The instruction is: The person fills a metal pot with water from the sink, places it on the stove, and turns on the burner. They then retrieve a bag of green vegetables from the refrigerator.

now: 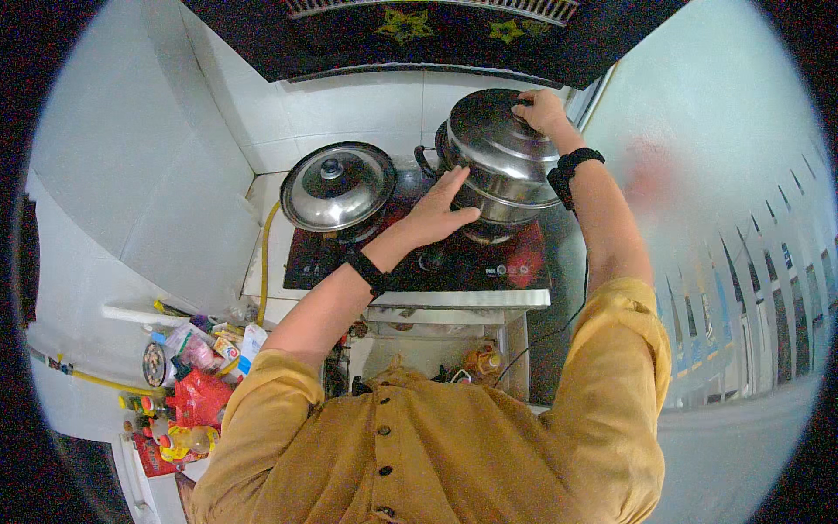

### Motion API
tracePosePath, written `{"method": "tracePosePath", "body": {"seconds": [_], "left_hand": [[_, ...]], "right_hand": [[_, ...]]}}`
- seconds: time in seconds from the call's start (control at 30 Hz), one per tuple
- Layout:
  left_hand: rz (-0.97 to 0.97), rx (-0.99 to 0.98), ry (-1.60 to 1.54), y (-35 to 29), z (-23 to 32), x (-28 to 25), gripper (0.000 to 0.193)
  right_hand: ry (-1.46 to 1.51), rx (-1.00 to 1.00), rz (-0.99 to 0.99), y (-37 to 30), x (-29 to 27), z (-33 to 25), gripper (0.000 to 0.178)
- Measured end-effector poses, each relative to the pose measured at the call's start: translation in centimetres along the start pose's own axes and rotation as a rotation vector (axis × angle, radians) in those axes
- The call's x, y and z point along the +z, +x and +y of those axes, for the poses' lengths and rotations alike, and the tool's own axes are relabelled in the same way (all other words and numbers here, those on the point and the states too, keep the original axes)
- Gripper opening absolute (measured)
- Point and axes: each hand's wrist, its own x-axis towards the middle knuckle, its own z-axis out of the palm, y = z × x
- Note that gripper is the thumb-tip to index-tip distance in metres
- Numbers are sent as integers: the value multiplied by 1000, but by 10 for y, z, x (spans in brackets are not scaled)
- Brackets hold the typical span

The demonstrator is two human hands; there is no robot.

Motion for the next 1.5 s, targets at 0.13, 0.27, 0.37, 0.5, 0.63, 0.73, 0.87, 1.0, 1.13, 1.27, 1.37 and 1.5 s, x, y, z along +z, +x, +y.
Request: {"method": "tracePosePath", "body": {"seconds": [0.13, 0.27, 0.37, 0.5, 0.63, 0.73, 0.87, 1.0, 1.13, 1.27, 1.37, 1.5], "left_hand": [[24, 19, 151, 28, -11, 12, 86], [25, 31, 215, 39, -18, 14, 84], [46, 37, 225, 43, -24, 13, 83], [86, 68, 213, 45, -33, 13, 80], [140, 127, 126, 40, -40, 8, 75], [200, 155, 26, 27, -39, -7, 73], [193, 54, -116, -17, -42, -42, 66], [344, -18, -188, -74, -60, -61, 58], [394, -141, -420, -108, -76, -52, 55], [397, -131, -437, -118, -80, -27, 52], [356, -69, -237, -130, -78, 3, 52], [105, -207, -199, -158, -84, 46, 60]], "right_hand": [[-23, -15, -31, 15, 17, 3, 43], [-20, -14, -52, 22, 25, 7, 41], [-7, -19, -61, 26, 31, 11, 42], [-37, -36, -59, 29, 38, 18, 42], [-34, -110, -51, 27, 42, 24, 42], [-25, -143, -57, 20, 36, 17, 45], [-286, -97, 204, -18, 8, -17, 48], [232, -219, 42, -116, 3, -50, 31], [476, -120, -420, -226, 123, -77, 32], [271, 356, -471, -253, 234, -71, 45], [90, 409, -447, -251, 271, -75, 48], [68, 541, -482, -245, 276, -84, 52]]}}
